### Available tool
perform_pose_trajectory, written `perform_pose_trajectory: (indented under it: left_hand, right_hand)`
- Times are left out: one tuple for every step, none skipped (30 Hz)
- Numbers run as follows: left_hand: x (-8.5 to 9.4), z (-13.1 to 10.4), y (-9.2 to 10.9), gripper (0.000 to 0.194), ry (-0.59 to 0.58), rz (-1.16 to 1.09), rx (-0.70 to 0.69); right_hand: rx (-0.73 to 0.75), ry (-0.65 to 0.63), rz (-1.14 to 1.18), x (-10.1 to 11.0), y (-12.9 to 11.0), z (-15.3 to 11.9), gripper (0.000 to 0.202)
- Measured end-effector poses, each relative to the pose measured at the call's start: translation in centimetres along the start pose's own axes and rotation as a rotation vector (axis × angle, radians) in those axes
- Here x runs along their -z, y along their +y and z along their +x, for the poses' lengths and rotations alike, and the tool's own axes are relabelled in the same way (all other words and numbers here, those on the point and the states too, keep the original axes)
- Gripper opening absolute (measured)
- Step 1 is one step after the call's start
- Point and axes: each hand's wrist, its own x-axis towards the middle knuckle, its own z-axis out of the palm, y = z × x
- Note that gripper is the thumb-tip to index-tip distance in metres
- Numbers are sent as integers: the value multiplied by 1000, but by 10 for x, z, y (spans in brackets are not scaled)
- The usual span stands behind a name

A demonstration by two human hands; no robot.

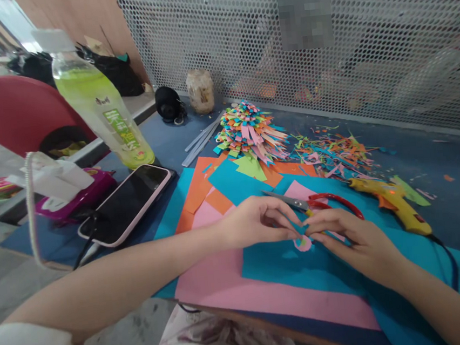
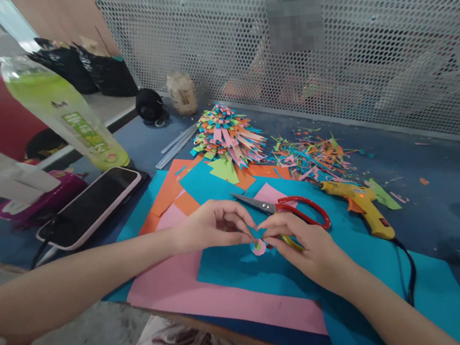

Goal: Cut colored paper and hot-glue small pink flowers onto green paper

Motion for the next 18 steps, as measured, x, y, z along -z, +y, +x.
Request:
perform_pose_trajectory:
  left_hand:
    - [-1, 0, 0, 21, 2, -4, 5]
    - [-1, 0, -1, 21, 5, -8, 9]
    - [-2, 0, -1, 22, 7, -16, 10]
    - [-2, 0, -1, 22, 13, -29, 9]
    - [-3, 0, -2, 22, 19, -40, 7]
    - [-3, 0, -2, 22, 25, -48, 3]
    - [-4, -1, -2, 23, 31, -54, -5]
    - [-4, -1, -1, 23, 37, -56, -14]
    - [-4, -1, -1, 23, 47, -52, -25]
    - [-5, -1, 0, 23, 63, -45, -36]
    - [-5, -1, 1, 23, 85, -34, -45]
    - [-5, -1, 3, 23, 113, -23, -52]
    - [-6, -1, 5, 24, 142, -13, -57]
    - [-6, -2, 7, 25, 171, -6, -65]
    - [-6, -2, 8, 25, 195, 1, -75]
    - [-7, -2, 10, 26, 213, 7, -87]
    - [-7, -3, 11, 26, 223, 15, -96]
    - [-8, -3, 11, 26, 229, 24, -105]
  right_hand:
    - [-11, -1, 5, -1, 0, 0, 22]
    - [-22, 1, 14, -1, 0, 0, 22]
    - [-31, 8, 26, -2, 0, 0, 22]
    - [-39, 18, 39, -2, -1, 0, 22]
    - [-42, 33, 53, -2, -2, 1, 21]
    - [-39, 54, 67, -3, -3, 1, 20]
    - [-34, 79, 81, -3, -5, 2, 20]
    - [-31, 100, 95, -3, -6, 2, 19]
    - [-34, 112, 111, -2, -7, 2, 19]
    - [-42, 116, 129, -2, -8, 3, 20]
    - [-56, 111, 147, -2, -9, 3, 21]
    - [-70, 102, 163, -1, -9, 4, 22]
    - [-82, 91, 176, -1, -9, 4, 23]
    - [-88, 80, 180, -1, -9, 4, 23]
    - [-92, 70, 177, -1, -9, 5, 23]
    - [-89, 57, 169, -1, -8, 5, 22]
    - [-86, 40, 162, -1, -8, 6, 21]
    - [-88, 23, 158, -2, -8, 6, 21]
